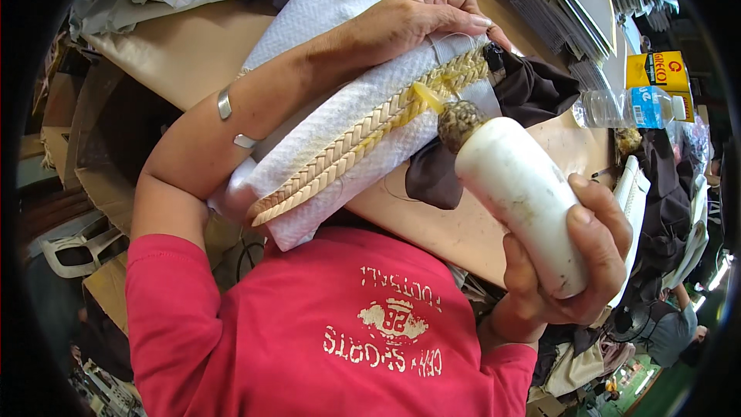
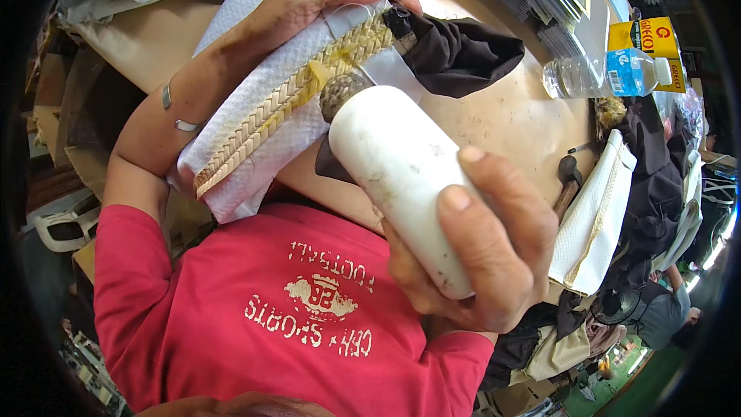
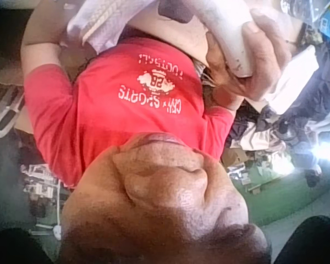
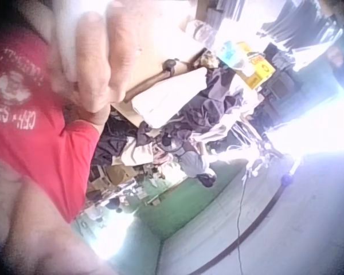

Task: The person applies glue to the braided strap and edges of a white textured bag, then attaches a brown fabric lining and a zipper, pressing the components together by hand.

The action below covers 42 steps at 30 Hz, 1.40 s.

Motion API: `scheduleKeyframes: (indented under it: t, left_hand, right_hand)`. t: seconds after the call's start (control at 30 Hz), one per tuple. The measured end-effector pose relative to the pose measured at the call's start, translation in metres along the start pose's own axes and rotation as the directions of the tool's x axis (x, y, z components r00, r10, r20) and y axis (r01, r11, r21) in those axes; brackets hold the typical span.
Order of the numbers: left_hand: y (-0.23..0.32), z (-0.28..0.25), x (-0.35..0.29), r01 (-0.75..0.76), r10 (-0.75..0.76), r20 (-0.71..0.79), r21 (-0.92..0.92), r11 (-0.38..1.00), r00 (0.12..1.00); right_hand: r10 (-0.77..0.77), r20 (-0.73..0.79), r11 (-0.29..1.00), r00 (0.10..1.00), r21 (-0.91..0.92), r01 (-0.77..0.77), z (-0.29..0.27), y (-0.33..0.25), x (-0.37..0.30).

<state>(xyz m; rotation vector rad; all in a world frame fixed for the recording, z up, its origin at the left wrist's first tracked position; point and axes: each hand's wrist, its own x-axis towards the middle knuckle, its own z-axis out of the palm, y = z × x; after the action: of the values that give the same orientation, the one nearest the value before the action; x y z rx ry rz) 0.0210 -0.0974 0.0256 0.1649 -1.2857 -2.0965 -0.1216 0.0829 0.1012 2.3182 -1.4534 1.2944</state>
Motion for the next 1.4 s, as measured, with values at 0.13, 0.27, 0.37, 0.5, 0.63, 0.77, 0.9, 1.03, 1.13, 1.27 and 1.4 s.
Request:
scheduleKeyframes:
  t: [0.13,0.27,0.37,0.5,0.63,0.77,0.9,1.03,1.13,1.27,1.4]
  left_hand:
    - [0.004,0.006,0.000,-0.014,0.014,-0.009,0.029,0.999,1.000]
    - [0.002,0.002,0.000,0.004,-0.003,-0.011,0.047,0.999,1.000]
    - [0.001,0.002,0.000,0.006,-0.006,0.000,0.016,1.000,1.000]
    - [0.003,0.005,-0.002,-0.023,0.024,-0.014,0.056,0.998,1.000]
    - [0.002,0.006,-0.001,-0.003,0.003,-0.029,0.019,1.000,1.000]
    - [0.002,0.003,-0.002,-0.011,0.013,-0.022,0.061,0.998,1.000]
    - [-0.001,0.001,0.002,-0.006,0.007,-0.008,0.060,0.998,1.000]
    - [0.003,0.007,-0.002,0.006,-0.002,-0.061,0.064,0.998,0.998]
    - [0.005,0.010,-0.003,0.019,-0.013,-0.078,0.068,0.998,0.997]
    - [0.002,0.002,0.000,0.012,-0.011,-0.027,0.044,0.999,1.000]
    - [0.005,0.006,-0.003,0.001,0.003,-0.057,0.076,0.997,0.998]
  right_hand:
    - [-0.068,0.116,0.984,0.991,0.171,0.047,-0.005,-0.005,-0.004]
    - [-0.101,-0.014,0.995,0.995,-0.008,0.101,0.003,0.001,-0.001]
    - [-0.170,0.020,0.981,0.985,0.097,0.168,0.005,-0.001,-0.005]
    - [-0.243,-0.173,0.967,0.955,0.038,0.253,0.015,0.006,-0.004]
    - [-0.234,-0.171,0.971,0.957,0.007,0.239,0.014,0.002,-0.008]
    - [-0.086,-0.061,0.996,0.994,-0.007,0.085,0.002,-0.001,-0.010]
    - [-0.097,-0.032,0.995,0.995,-0.018,0.097,0.001,0.001,-0.014]
    - [-0.082,-0.072,0.987,0.994,0.129,0.091,0.013,-0.006,-0.010]
    - [-0.086,-0.028,0.988,0.996,0.127,0.089,0.011,-0.007,-0.009]
    - [0.003,-0.023,0.998,1.000,0.062,-0.001,0.001,0.000,-0.013]
    - [0.041,-0.130,0.998,0.991,-0.044,-0.047,-0.008,0.019,-0.008]
